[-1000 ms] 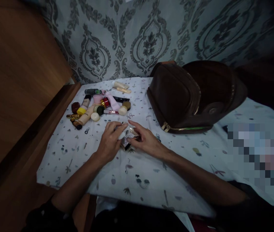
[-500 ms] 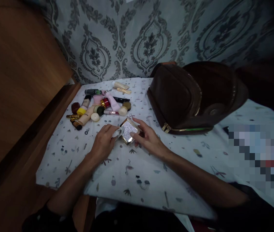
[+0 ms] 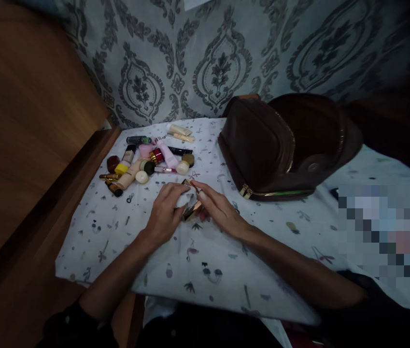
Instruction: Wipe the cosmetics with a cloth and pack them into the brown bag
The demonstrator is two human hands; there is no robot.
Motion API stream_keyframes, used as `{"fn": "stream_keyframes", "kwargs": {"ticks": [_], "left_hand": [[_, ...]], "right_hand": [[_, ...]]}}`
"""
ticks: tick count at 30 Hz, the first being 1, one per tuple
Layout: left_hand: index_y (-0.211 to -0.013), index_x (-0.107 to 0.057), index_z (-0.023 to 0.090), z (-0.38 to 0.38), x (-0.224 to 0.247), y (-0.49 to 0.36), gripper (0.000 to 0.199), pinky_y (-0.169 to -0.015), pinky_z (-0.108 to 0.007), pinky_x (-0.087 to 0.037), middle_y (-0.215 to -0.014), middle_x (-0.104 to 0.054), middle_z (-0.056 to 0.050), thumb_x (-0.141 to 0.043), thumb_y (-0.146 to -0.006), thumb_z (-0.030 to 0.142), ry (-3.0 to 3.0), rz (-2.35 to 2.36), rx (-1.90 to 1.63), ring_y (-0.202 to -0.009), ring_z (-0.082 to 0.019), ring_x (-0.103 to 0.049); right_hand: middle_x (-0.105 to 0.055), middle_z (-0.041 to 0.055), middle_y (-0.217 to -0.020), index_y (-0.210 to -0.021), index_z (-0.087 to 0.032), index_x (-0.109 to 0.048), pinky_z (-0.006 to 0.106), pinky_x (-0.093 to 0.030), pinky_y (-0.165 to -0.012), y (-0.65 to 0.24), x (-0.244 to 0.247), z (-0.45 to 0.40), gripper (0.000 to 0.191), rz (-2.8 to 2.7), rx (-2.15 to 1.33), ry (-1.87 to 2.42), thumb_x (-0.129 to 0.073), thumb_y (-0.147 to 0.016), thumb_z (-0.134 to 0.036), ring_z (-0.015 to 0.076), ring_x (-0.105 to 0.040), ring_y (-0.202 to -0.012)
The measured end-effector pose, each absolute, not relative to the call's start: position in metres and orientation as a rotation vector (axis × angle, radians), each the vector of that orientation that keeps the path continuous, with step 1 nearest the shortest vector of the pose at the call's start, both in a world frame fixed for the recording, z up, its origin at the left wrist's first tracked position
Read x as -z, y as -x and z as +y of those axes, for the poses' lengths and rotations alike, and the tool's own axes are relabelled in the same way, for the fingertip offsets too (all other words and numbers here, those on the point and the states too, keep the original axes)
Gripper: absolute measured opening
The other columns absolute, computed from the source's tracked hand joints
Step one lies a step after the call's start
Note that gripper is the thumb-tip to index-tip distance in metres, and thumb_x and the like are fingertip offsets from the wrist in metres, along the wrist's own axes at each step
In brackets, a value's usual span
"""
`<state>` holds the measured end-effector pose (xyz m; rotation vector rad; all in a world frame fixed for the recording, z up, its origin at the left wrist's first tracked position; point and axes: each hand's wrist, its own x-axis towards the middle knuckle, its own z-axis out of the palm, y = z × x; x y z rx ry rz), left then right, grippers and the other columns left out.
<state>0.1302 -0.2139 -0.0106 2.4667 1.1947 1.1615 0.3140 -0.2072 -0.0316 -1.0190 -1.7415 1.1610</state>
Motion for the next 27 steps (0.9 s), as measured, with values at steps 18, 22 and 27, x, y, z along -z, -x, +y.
{"fn": "stream_keyframes", "kwargs": {"ticks": [18, 22, 27], "left_hand": [[-0.116, -0.058, 0.018, -0.221, 0.020, -0.097, 0.046, -0.088, -0.041, -0.055, -0.109, -0.063, -0.010, -0.048, -0.077, -0.004, -2.740, 1.228, -0.856, -0.103, -0.025, -0.057], [-0.114, -0.058, 0.018, -0.216, 0.020, -0.098, 0.043, -0.088, -0.040, -0.053, -0.105, -0.063, -0.008, -0.048, -0.078, -0.003, -2.632, 1.364, -0.840, -0.100, -0.024, -0.058], [-0.115, -0.057, 0.018, -0.217, 0.018, -0.108, 0.046, -0.089, -0.040, -0.053, -0.106, -0.062, -0.008, -0.047, -0.076, -0.004, -2.646, 1.301, -0.878, -0.101, -0.024, -0.058]], "right_hand": [[-0.066, 0.0036, -0.080, -0.134, -0.018, -0.054, 0.030, -0.054, -0.056, -0.315, 0.033, -0.205, 0.058, -1.650, -1.229, 1.035, -0.033, -0.099, -0.059, 0.0146, -0.061, -0.055], [-0.068, 0.0047, -0.086, -0.131, -0.018, -0.055, 0.030, -0.054, -0.052, -0.313, 0.036, -0.202, 0.054, -1.563, -1.285, 1.036, -0.036, -0.098, -0.057, 0.0148, -0.062, -0.055], [-0.065, 0.0004, -0.065, -0.134, -0.017, -0.053, 0.028, -0.051, -0.048, -0.313, 0.040, -0.198, 0.057, -1.542, -1.323, 1.070, -0.044, -0.095, -0.057, 0.0159, -0.060, -0.050]]}}
